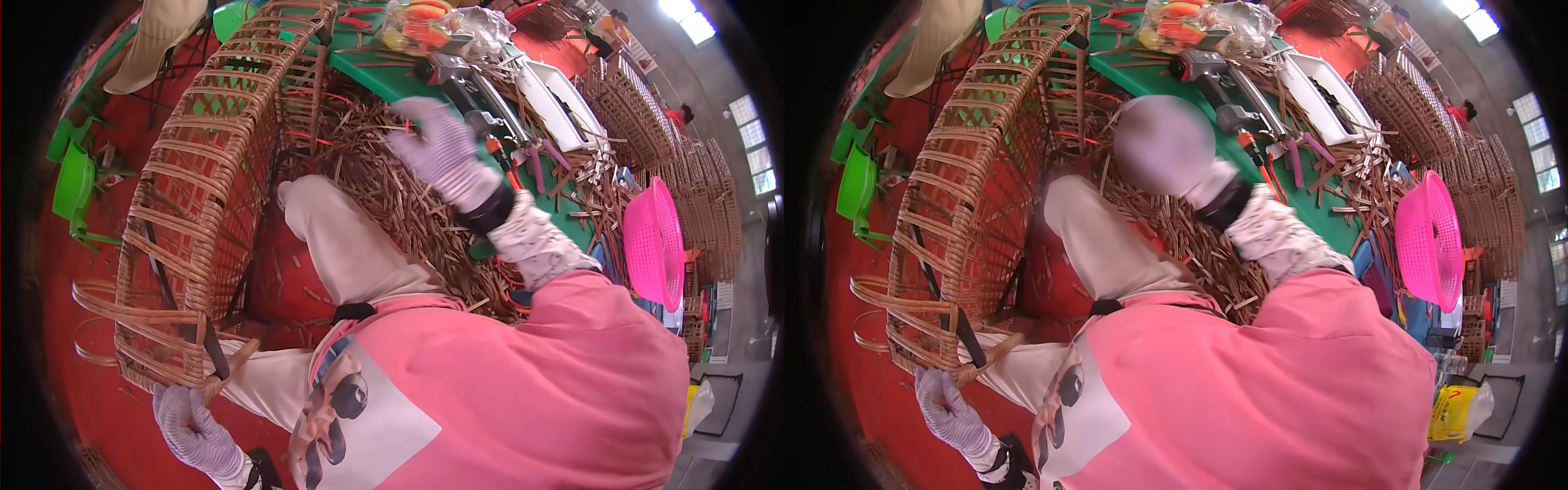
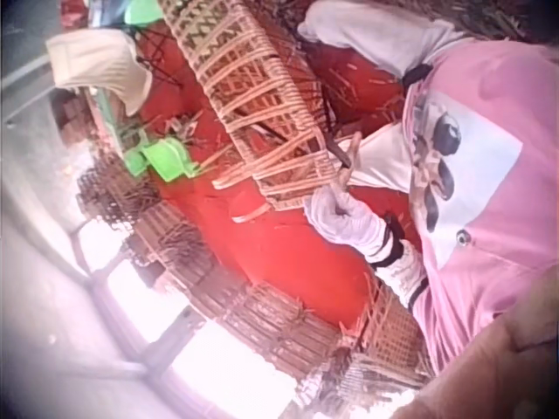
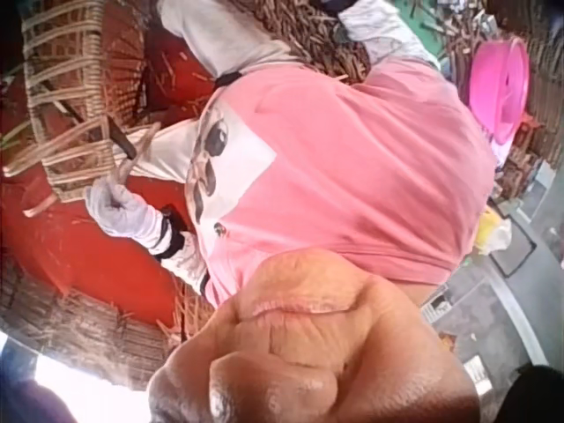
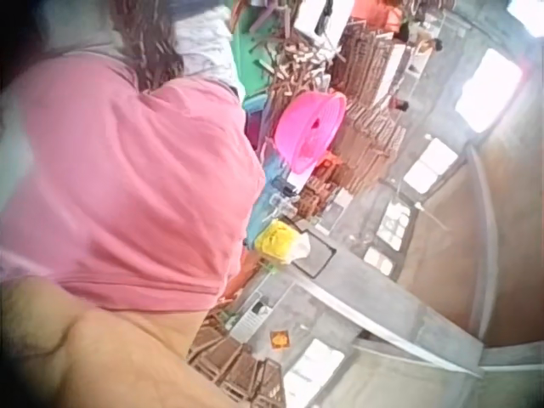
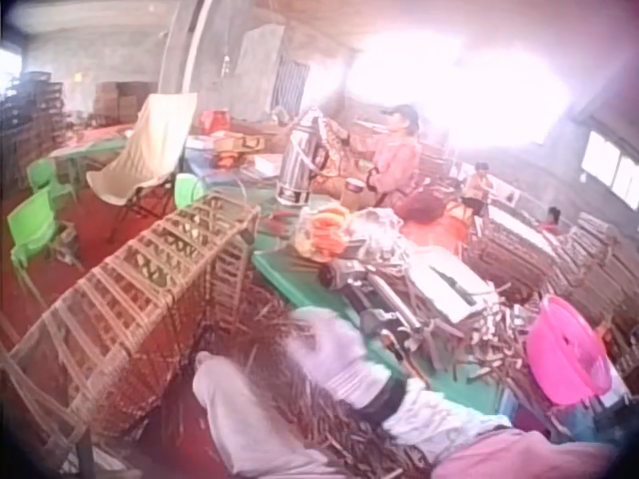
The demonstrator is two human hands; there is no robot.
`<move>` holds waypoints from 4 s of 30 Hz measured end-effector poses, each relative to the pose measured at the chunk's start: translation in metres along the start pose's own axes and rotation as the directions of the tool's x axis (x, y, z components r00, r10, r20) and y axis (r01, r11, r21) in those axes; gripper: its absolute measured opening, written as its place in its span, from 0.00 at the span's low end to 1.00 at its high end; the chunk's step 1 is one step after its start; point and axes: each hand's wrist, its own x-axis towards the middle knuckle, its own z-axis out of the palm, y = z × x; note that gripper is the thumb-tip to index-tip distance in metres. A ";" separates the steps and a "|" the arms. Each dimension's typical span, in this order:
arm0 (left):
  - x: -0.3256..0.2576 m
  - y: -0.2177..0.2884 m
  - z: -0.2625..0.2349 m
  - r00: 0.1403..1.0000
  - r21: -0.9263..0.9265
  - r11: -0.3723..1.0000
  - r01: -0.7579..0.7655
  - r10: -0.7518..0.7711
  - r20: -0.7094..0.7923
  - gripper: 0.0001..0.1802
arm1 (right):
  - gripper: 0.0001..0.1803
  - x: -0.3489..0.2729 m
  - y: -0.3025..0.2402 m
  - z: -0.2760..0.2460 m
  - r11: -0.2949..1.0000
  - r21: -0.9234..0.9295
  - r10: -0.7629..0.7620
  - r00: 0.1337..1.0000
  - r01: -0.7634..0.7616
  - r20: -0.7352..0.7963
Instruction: Constructing a woven basket frame using a pneumatic stapler and hand tools.
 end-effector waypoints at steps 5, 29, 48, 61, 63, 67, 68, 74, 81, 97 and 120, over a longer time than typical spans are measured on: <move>-0.002 -0.004 0.002 0.942 -0.226 0.918 0.326 -0.335 -0.003 0.06 | 0.22 -0.009 0.138 -0.065 0.734 -0.435 0.592 0.805 -0.522 0.033; -0.009 0.002 0.027 0.950 0.019 1.000 -0.005 0.010 -0.312 0.17 | 0.14 0.111 0.101 -0.061 0.693 0.209 0.395 0.606 -0.690 0.691; -0.026 -0.010 0.039 0.898 -0.076 0.986 -0.149 0.103 -0.427 0.16 | 0.26 0.120 -0.272 -0.029 0.991 0.117 -0.117 0.006 -0.064 0.993; -0.024 -0.012 0.035 0.909 -0.120 0.983 -0.137 0.077 -0.409 0.17 | 0.18 0.113 -0.292 -0.030 1.000 0.005 -0.004 -0.033 0.029 0.999; -0.024 -0.011 0.034 0.912 -0.128 0.984 -0.126 0.064 -0.404 0.16 | 0.17 0.114 -0.297 -0.029 0.999 -0.013 0.016 -0.044 0.048 0.999; -0.025 -0.009 0.038 0.895 -0.185 0.977 -0.103 0.010 -0.447 0.16 | 0.15 0.119 -0.310 -0.030 0.995 -0.057 0.064 -0.085 0.084 0.994; -0.026 -0.008 0.037 0.893 -0.186 0.977 -0.106 0.012 -0.450 0.16 | 0.15 0.119 -0.313 -0.030 0.993 -0.071 0.079 -0.096 0.090 0.992; -0.023 -0.009 0.036 0.844 -0.244 0.970 -0.009 -0.124 -0.522 0.17 | 0.12 0.118 -0.306 -0.035 0.989 -0.134 0.142 -0.157 0.063 0.977; -0.004 -0.018 0.015 0.971 0.079 0.996 0.031 -0.012 -0.240 0.29 | 0.10 0.096 -0.223 -0.058 0.891 0.136 -0.085 0.134 -0.434 0.987; 0.027 -0.030 -0.007 0.934 0.070 0.994 -0.087 0.057 0.353 0.11 | 0.25 0.035 0.131 -0.027 0.665 -0.723 0.646 0.631 -0.189 0.429; 0.024 -0.046 0.011 0.957 -0.028 0.974 -0.225 0.226 0.181 0.11 | 0.33 -0.048 0.224 -0.146 0.347 -0.747 0.936 0.159 -0.566 0.314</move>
